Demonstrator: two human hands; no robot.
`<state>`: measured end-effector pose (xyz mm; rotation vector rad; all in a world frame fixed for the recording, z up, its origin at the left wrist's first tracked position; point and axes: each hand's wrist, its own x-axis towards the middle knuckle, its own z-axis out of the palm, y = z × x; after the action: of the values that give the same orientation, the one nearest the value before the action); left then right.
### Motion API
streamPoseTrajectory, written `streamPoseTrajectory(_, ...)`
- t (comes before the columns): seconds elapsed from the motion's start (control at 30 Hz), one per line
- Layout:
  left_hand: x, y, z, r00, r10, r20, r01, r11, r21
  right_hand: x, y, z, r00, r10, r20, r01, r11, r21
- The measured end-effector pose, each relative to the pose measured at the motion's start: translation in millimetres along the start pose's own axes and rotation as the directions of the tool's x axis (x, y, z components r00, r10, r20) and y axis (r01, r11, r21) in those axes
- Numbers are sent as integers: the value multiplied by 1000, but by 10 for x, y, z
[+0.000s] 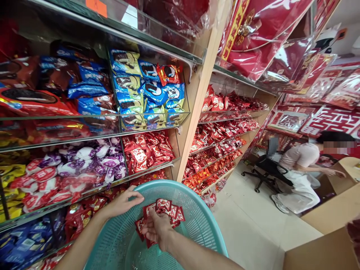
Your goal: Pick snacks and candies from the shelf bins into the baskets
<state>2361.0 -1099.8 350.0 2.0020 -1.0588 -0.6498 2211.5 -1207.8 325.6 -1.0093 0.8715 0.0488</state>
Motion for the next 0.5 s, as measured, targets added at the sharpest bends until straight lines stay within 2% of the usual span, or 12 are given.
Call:
streamPoseTrajectory(0.1,-8,35,-13,1000,8,7,-9,1000,25,-228,-299,83,993,-117,29,120,982,-143)
streamPoseTrajectory(0.17,-15,54,-21,999,32,19,-32,999,29,-388,-629,154,941,-326,87,337,915,-223)
streamPoseTrajectory(0.2,-20,63,-25,999,41,20,-42,999,25,-454,-813,192,887,-446,119,462,849,-256)
streamPoseTrajectory(0.27,-32,80,-32,999,38,14,-38,999,13,-534,-1181,269,728,-663,176,681,670,-294)
streamPoseTrajectory(0.33,-43,95,-36,1000,6,5,-6,1000,10,-538,-1501,346,574,-784,237,804,487,-340)
streamPoseTrajectory(0.4,-45,99,-37,1000,-16,5,16,1000,10,-477,-1748,420,414,-854,315,856,248,-453)
streamPoseTrajectory(0.43,-43,96,-36,1000,-20,9,20,1000,9,-433,-1844,457,328,-869,371,845,94,-526)
streamPoseTrajectory(0.5,-34,79,-33,1000,-13,15,13,1000,2,-338,-1985,529,190,-835,517,730,-233,-643)
